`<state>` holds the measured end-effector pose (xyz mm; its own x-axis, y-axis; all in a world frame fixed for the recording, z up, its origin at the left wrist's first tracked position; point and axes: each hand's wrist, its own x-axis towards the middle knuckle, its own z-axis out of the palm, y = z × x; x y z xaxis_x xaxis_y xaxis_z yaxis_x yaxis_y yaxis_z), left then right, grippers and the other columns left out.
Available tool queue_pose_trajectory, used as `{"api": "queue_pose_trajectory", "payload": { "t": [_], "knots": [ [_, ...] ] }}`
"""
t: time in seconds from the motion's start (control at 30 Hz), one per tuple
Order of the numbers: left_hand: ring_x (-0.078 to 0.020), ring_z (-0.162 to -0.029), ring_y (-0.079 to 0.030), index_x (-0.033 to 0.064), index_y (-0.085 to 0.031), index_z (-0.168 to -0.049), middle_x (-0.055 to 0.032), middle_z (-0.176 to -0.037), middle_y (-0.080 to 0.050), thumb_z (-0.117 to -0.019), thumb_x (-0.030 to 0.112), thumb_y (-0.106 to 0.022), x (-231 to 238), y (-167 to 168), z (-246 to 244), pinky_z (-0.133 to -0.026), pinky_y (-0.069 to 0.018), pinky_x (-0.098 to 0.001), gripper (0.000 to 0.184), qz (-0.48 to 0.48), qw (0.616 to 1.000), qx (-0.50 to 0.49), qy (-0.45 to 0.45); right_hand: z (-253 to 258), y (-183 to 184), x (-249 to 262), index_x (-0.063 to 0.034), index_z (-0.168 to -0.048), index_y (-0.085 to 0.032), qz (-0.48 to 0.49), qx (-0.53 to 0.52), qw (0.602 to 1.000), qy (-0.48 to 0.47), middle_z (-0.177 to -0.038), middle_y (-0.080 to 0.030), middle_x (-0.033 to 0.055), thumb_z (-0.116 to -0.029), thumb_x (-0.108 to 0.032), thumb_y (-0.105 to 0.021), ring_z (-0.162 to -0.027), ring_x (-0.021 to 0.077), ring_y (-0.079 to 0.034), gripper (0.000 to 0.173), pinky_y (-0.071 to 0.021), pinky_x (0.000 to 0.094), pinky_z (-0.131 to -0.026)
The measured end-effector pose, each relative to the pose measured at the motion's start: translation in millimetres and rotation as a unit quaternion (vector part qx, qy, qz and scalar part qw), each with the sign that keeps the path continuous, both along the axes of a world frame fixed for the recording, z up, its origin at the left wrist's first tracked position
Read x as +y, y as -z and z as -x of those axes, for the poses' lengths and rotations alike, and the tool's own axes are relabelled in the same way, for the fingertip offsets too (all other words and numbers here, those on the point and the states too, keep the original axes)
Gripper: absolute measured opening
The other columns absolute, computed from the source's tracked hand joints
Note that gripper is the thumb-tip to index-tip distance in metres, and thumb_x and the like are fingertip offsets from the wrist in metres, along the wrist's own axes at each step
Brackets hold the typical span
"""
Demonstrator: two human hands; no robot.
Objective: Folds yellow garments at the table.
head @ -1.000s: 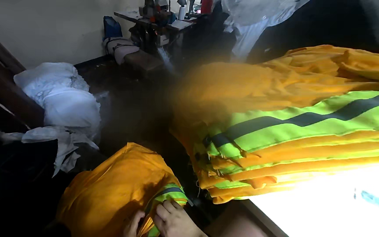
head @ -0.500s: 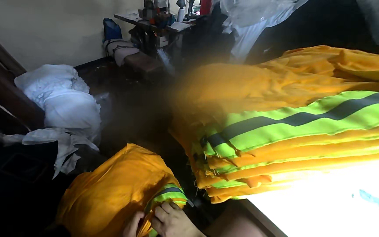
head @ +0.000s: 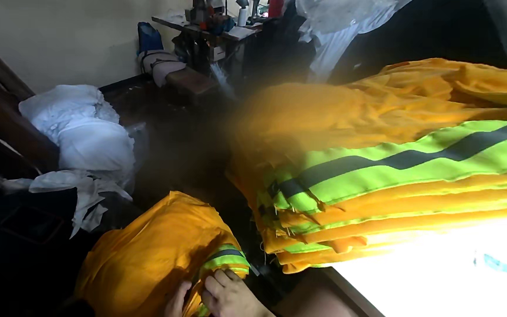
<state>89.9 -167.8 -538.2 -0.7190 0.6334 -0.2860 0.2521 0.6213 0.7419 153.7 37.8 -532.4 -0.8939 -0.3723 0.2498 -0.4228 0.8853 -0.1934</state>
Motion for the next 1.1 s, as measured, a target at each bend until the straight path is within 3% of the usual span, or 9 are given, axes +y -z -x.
{"api": "queue_pose_trajectory", "payload": {
  "t": [0.17, 0.37, 0.47, 0.53, 0.6, 0.7, 0.87, 1.0, 1.1],
  "knots": [
    [-0.0157, -0.106, -0.068, -0.0064, -0.057, -0.124, -0.0155, -0.115, -0.069, -0.0896, 0.009, -0.076, -6.1, 5.4, 12.8, -0.095, -0.0568, -0.0361, 0.043, -0.166, 0.969, -0.153, -0.097, 0.3, 6.0, -1.0, -0.0143, -0.11, -0.072, 0.004, -0.044, 0.997, -0.059, -0.119, -0.07, 0.0074, -0.0982, -0.006, -0.057, -0.112, 0.0272, -0.067, 0.021, -0.0582, 0.0449, -0.09],
    [-0.0137, -0.106, -0.068, -0.0061, -0.056, -0.125, -0.0136, -0.116, -0.069, -0.0872, 0.004, -0.076, -6.9, 10.3, 13.7, -0.096, -0.0567, -0.0345, 0.044, -0.184, 0.964, -0.164, -0.095, 5.8, 5.8, -1.3, -0.0116, -0.108, -0.072, -0.005, -0.094, 0.994, -0.057, -0.122, -0.069, 0.0081, -0.0971, -0.003, -0.056, -0.116, 0.0293, -0.065, 0.021, -0.0577, 0.0475, -0.09],
    [-0.0194, -0.108, -0.068, -0.0071, -0.058, -0.125, -0.0178, -0.116, -0.069, -0.0892, 0.012, -0.076, -2.6, 5.5, 9.2, -0.097, -0.0561, -0.0378, 0.044, -0.118, 0.987, -0.084, -0.074, 7.6, 9.3, -2.5, -0.0125, -0.105, -0.072, -0.034, -0.06, 0.996, -0.054, -0.117, -0.07, 0.0065, -0.0959, -0.003, -0.058, -0.113, 0.0278, -0.066, 0.02, -0.0586, 0.0457, -0.088],
    [-0.0367, -0.115, -0.065, -0.009, -0.061, -0.123, -0.0271, -0.12, -0.066, -0.0885, 0.029, -0.078, 4.6, -3.4, 1.0, -0.101, -0.0523, -0.0512, 0.055, 0.007, 0.998, 0.056, -0.029, 9.1, 7.7, -2.2, -0.0129, -0.106, -0.073, -0.04, -0.053, 0.997, -0.042, -0.116, -0.071, 0.0058, -0.0968, -0.004, -0.058, -0.113, 0.0272, -0.067, 0.02, -0.0585, 0.0452, -0.088],
    [-0.0451, -0.118, -0.063, -0.0078, -0.061, -0.127, -0.0307, -0.125, -0.063, -0.087, 0.041, -0.078, 8.9, -11.5, -6.6, -0.102, -0.0504, -0.058, 0.065, 0.095, 0.988, 0.123, -0.004, 9.1, 4.5, -2.3, -0.015, -0.108, -0.073, -0.032, -0.03, 0.999, -0.016, -0.116, -0.071, 0.0043, -0.0964, -0.005, -0.059, -0.111, 0.0255, -0.067, 0.021, -0.0592, 0.0443, -0.087],
    [-0.0388, -0.112, -0.068, -0.0088, -0.061, -0.129, -0.0272, -0.119, -0.068, -0.0904, 0.019, -0.074, 3.8, -9.5, -0.3, -0.1, -0.0527, -0.0548, 0.049, 0.034, 0.996, 0.055, -0.065, 8.3, 1.3, -1.1, -0.0188, -0.109, -0.074, -0.011, -0.005, 1.0, 0.004, -0.114, -0.072, 0.0031, -0.0949, -0.006, -0.062, -0.108, 0.0246, -0.068, 0.022, -0.0602, 0.0437, -0.084],
    [-0.023, -0.121, -0.065, -0.0042, -0.053, -0.141, -0.0197, -0.129, -0.067, -0.0905, 0.021, -0.077, -7.7, -3.7, 22.5, -0.107, -0.0516, -0.0424, 0.061, -0.072, 0.98, -0.142, -0.123, 4.4, 8.2, 4.1, -0.0153, -0.114, -0.073, -0.001, -0.085, 0.994, -0.064, -0.123, -0.07, 0.0071, -0.0925, -0.004, -0.064, -0.118, 0.0298, -0.065, 0.026, -0.0582, 0.0498, -0.09],
    [-0.0297, -0.129, -0.06, -0.0072, -0.045, -0.146, -0.0258, -0.138, -0.06, -0.0937, 0.023, -0.073, -5.8, -8.8, 17.4, -0.112, -0.0465, -0.0451, 0.067, -0.04, 0.986, -0.129, -0.096, 6.3, 8.7, 3.1, -0.012, -0.112, -0.074, 0.007, -0.124, 0.991, -0.051, -0.124, -0.069, 0.0081, -0.093, -0.003, -0.063, -0.117, 0.031, -0.065, 0.024, -0.057, 0.0507, -0.089],
    [-0.0409, -0.127, -0.058, -0.0112, -0.052, -0.138, -0.0316, -0.135, -0.059, -0.0858, 0.036, -0.082, -2.8, -7.7, 10.5, -0.111, -0.0452, -0.054, 0.077, 0.021, 0.999, -0.013, -0.023, 4.9, 3.6, 1.2, -0.0133, -0.116, -0.072, 0.007, -0.094, 0.995, -0.012, -0.121, -0.071, 0.0073, -0.0941, -0.003, -0.061, -0.114, 0.0303, -0.067, 0.027, -0.0581, 0.0503, -0.087]
  ]
}}
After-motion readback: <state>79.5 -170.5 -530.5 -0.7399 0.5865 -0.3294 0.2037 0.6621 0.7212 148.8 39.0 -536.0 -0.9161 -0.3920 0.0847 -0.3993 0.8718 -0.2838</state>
